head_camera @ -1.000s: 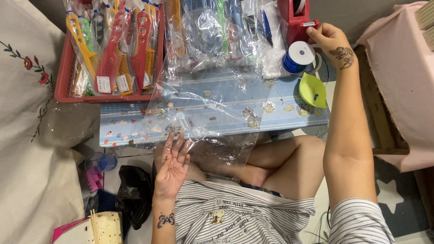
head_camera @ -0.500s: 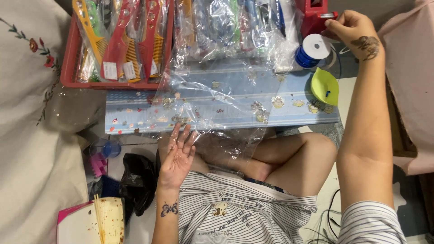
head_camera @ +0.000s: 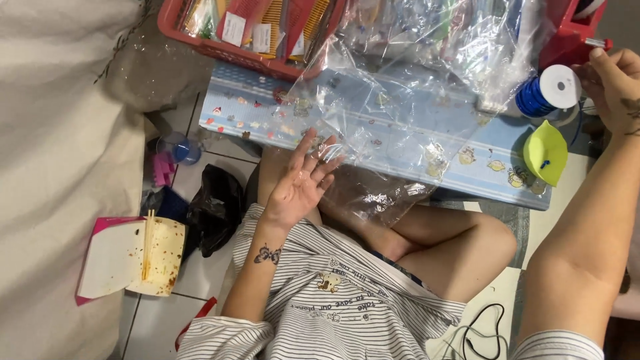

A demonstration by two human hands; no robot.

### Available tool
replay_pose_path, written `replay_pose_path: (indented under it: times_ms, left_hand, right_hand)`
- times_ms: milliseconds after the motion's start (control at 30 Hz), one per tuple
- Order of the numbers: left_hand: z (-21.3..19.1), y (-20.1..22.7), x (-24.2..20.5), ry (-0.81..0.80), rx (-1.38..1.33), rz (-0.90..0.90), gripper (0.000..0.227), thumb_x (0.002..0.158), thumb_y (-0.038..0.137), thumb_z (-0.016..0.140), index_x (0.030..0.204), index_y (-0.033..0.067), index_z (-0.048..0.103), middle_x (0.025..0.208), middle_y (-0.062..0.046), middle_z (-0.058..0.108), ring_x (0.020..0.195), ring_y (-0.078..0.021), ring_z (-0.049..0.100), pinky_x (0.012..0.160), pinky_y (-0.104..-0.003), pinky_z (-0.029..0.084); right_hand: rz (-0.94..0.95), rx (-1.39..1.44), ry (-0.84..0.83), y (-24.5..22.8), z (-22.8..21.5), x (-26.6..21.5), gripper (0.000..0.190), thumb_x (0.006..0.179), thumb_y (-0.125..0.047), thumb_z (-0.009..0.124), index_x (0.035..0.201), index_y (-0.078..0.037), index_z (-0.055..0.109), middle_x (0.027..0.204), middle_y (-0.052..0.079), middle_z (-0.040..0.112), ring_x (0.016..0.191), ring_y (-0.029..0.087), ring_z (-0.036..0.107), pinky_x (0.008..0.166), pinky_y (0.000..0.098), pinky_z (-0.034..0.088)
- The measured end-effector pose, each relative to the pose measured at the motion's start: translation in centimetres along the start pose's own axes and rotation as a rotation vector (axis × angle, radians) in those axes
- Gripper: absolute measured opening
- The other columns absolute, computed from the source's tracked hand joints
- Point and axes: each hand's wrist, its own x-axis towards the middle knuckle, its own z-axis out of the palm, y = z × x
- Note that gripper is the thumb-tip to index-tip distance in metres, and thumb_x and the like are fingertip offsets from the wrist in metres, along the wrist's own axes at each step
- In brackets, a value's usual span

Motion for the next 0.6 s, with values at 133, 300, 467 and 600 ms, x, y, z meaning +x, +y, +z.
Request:
replay_pose_path:
  times_ms: [133, 300, 467, 600]
  left_hand:
    - [-0.1, 0.1, 0.1, -0.015, -0.011, 0.013, 0.049, 0.091, 0.018, 0.033, 0.136, 0.0201, 0.013, 0.14, -0.01, 0.019, 0.124, -0.0265, 0.03, 0.091, -0.027, 0.037]
    - [0.0, 0.2, 0.4, 0.004, 0.096, 0.018, 0.057, 0.087, 0.018, 0.045, 0.136, 0.0175, 0.014, 0.139, -0.01, 0.021, 0.124, -0.0243, 0.031, 0.09, -0.024, 0.037]
    - [0.6, 0.4, 0.5, 0.076, 0.25, -0.014, 0.056, 0.084, 0.012, 0.051, 0.133, 0.0175, 0.023, 0.137, -0.005, 0.025, 0.121, -0.0143, 0.032, 0.09, -0.02, 0.033]
    - [0.4, 0.3, 0.4, 0.08, 0.303, 0.003, 0.056, 0.085, 0.012, 0.05, 0.133, 0.0181, 0.022, 0.138, -0.004, 0.023, 0.124, -0.0153, 0.029, 0.091, -0.019, 0.033]
  right_hand:
    - [-0.119, -0.149, -0.111, -2.0, 0.4, -0.5, 0.014, 0.116, -0.013, 0.039, 0.105, -0.006, 0.035, 0.112, 0.014, 0.049, 0.11, 0.028, 0.053, 0.091, 0.0334, 0.046]
    - [-0.117, -0.185, -0.127, -2.0, 0.5, -0.1, 0.013, 0.116, -0.009, 0.039, 0.105, -0.004, 0.035, 0.112, 0.017, 0.048, 0.11, 0.029, 0.053, 0.09, 0.0356, 0.045]
    - [-0.076, -0.317, -0.069, -3.2, 2.1, -0.2, 0.012, 0.103, 0.001, 0.04, 0.11, 0.005, 0.031, 0.118, 0.028, 0.042, 0.105, 0.041, 0.045, 0.083, 0.0456, 0.04]
    - [-0.089, -0.197, -0.173, -5.2, 3.2, -1.5, 0.037, 0.107, -0.019, 0.031, 0.132, 0.009, 0.025, 0.116, 0.026, 0.039, 0.104, 0.036, 0.043, 0.087, 0.0404, 0.035]
